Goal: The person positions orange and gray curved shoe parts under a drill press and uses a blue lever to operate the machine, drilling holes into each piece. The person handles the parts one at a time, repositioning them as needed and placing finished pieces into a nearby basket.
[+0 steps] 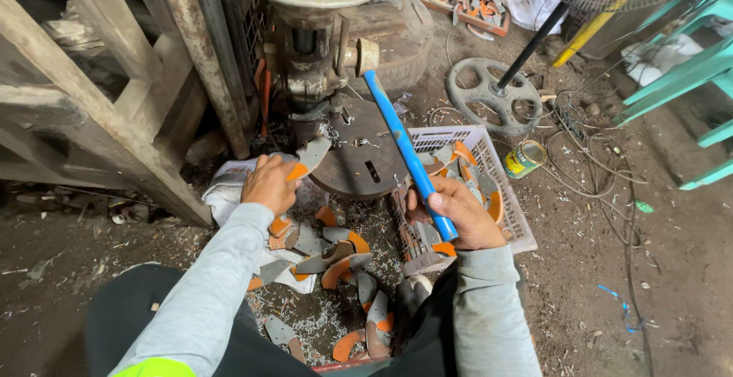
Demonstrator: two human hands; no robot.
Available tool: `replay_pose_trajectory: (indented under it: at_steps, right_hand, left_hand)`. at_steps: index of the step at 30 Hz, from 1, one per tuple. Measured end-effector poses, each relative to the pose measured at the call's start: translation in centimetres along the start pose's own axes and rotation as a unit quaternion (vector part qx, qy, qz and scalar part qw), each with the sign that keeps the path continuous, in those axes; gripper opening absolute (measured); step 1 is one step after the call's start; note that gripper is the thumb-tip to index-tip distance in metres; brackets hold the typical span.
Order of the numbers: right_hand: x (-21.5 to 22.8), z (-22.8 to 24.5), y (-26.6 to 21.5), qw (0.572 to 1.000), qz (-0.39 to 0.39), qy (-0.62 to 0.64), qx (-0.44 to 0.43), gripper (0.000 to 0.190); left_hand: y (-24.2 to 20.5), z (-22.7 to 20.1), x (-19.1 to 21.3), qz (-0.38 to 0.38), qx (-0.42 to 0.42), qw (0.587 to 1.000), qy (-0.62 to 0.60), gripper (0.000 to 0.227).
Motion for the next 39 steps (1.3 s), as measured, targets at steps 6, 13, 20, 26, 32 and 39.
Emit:
replay_pose_trajectory:
  at_steps: [6,13,20,26,32,39]
  right_hand:
    - [0.4,-0.4,-0.3,1.000,-0.003,-0.020,-0.015,0.056]
    - [0.3,-0.3,-0.5,0.999,-0.008,-0.028,-0.021,0.052]
    - [1.7,-3.3,0.4,0.951,0.021,-0.268,-0.154,0.040]
    - [1.7,-5.2,1.9,0.945,-0.001,-0.261,-0.198,0.041]
    - [0.1,-0.9,-0.9,0.993,0.100,0.058,0.027,0.034]
    - [0.9,-4.5,1.8,0.954,0.043,-0.227,-0.191,0.032]
  left_hand:
    - [0.8,-0.2,0.3,0.034,0.015,0.999,0.004,0.043]
    - [0.7,-0.2,0.5,0.032,0.024,0.999,0.002,0.044]
    - [0.9,0.0,0.4,0.045,0.035,0.998,-0.001,0.046]
    - [0.5,-0.5,0.9,0.020,0.035,0.999,-0.005,0.046]
    - [0.7,-0.8,0.4,0.019,0.045,0.999,0.000,0.042]
    - [1.0,-0.4,-0.1,0.029,0.051,0.998,-0.010,0.040]
Point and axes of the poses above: each hand's wrist, its own y-axis towards the middle knuckle, its own x-axis out of the back of the hand, z = x × y, the point moved 5 cm from there along y, towards the middle knuckle, and after that the axes turned 3 degrees about x, right-handed, at the moved point
